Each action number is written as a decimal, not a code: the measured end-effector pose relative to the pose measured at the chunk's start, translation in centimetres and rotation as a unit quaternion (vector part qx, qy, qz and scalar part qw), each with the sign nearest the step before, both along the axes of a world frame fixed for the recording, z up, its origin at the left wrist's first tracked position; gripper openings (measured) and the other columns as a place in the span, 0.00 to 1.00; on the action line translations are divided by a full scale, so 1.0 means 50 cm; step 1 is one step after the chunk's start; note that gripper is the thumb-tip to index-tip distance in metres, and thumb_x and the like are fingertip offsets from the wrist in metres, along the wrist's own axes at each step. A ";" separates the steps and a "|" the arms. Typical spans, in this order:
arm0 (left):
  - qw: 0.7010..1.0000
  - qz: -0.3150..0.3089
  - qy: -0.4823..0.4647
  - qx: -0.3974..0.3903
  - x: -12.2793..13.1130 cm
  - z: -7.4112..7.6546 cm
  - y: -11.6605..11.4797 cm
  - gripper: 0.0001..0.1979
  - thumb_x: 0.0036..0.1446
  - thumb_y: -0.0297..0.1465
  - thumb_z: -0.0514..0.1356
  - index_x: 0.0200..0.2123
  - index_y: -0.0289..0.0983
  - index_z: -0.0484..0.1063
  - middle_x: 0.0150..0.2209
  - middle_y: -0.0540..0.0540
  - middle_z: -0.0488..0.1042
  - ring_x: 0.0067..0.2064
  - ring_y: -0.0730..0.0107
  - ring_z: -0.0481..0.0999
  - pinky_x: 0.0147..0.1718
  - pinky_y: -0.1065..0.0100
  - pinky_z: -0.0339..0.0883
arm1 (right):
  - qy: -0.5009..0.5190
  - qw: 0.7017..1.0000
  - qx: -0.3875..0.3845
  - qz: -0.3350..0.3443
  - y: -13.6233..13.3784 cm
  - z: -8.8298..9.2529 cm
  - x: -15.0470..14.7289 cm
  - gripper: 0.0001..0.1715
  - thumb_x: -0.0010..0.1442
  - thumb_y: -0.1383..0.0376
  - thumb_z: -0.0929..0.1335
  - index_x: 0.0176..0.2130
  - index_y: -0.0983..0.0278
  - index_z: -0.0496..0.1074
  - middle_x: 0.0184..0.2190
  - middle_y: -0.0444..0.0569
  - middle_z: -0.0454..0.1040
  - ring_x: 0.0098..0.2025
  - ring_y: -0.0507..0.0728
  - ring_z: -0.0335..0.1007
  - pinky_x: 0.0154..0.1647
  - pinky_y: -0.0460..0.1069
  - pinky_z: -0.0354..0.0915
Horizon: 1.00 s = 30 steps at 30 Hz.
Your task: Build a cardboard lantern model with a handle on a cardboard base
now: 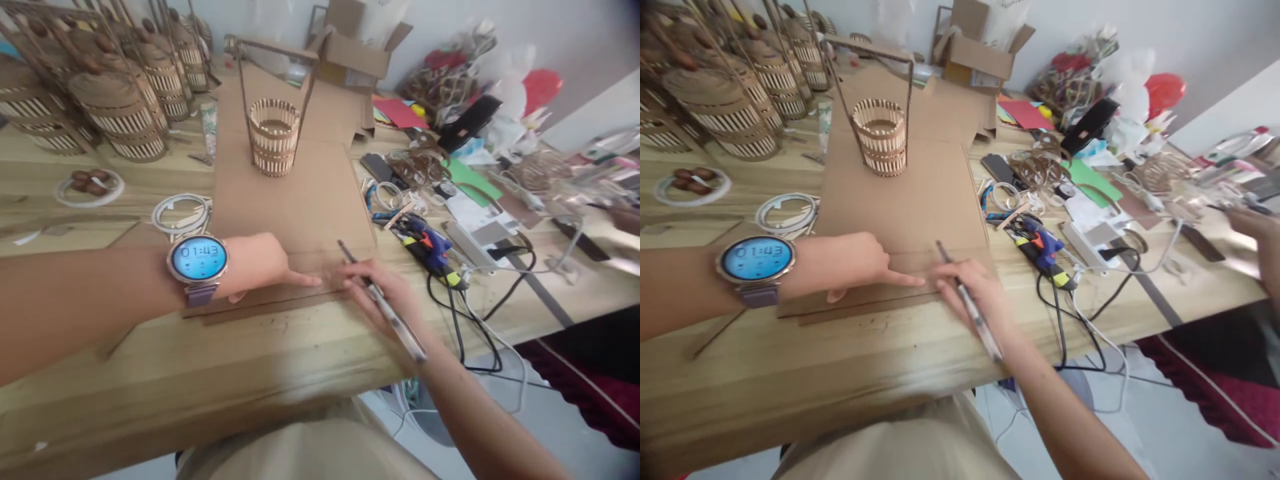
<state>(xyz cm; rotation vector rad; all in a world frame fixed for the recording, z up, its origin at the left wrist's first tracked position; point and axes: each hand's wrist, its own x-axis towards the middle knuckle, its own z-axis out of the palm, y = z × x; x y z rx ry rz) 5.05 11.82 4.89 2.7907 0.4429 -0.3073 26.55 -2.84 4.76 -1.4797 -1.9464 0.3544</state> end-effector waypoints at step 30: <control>0.960 -0.026 0.270 0.065 -0.033 0.118 -0.086 0.49 0.54 0.19 0.59 0.69 0.62 0.41 0.47 0.44 0.71 0.30 0.68 0.71 0.23 0.71 0.56 | -0.084 0.993 0.077 0.026 0.019 -0.117 0.112 0.09 0.63 0.63 0.70 0.45 0.60 0.75 0.47 0.53 0.80 0.48 0.63 0.76 0.49 0.59 0.73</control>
